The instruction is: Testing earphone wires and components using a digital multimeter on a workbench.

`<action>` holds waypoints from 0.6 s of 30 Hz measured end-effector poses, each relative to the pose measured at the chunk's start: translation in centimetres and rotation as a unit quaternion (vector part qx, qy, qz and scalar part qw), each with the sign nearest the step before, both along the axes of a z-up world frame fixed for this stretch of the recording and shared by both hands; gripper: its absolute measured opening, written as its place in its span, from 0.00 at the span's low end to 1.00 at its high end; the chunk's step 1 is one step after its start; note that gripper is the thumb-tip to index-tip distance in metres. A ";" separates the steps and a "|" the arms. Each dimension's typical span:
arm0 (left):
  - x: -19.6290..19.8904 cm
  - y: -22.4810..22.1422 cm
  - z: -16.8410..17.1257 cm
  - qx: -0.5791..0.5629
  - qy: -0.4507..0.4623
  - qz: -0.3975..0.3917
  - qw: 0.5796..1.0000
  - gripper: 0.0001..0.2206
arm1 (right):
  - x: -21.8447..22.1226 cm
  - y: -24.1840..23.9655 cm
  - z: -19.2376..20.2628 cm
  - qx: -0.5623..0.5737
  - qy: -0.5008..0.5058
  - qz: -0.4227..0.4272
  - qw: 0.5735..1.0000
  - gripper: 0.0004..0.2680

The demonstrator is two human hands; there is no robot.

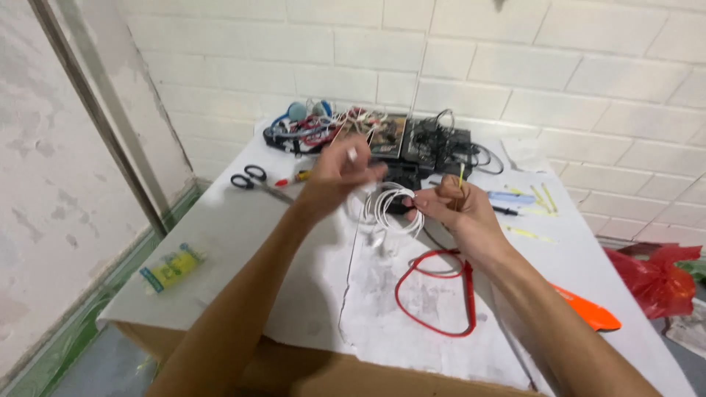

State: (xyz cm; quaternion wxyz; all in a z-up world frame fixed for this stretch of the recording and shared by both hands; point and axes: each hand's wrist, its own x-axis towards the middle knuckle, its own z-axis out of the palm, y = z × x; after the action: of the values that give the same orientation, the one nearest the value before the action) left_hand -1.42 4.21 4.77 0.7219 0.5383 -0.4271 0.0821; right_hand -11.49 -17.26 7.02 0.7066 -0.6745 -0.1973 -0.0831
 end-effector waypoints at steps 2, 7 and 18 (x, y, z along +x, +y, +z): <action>-1.8 -1.3 0.8 0.084 -0.026 0.066 0.994 0.13 | -0.1 -0.4 -0.5 0.059 0.016 0.016 0.998 0.17; -4.7 -1.1 3.2 0.241 -0.061 0.111 0.962 0.12 | 1.5 -1.3 -1.5 0.141 0.037 0.075 0.986 0.17; -5.6 -1.6 3.2 0.193 -0.013 0.036 0.980 0.04 | 1.4 -2.3 -0.6 0.168 0.007 0.109 0.980 0.17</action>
State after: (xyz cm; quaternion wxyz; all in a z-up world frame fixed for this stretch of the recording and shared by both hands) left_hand -7.04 2.65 8.02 0.5953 0.6814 -0.4246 0.0309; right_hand -10.06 -19.55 6.45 0.8162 -0.5208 -0.2480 -0.0331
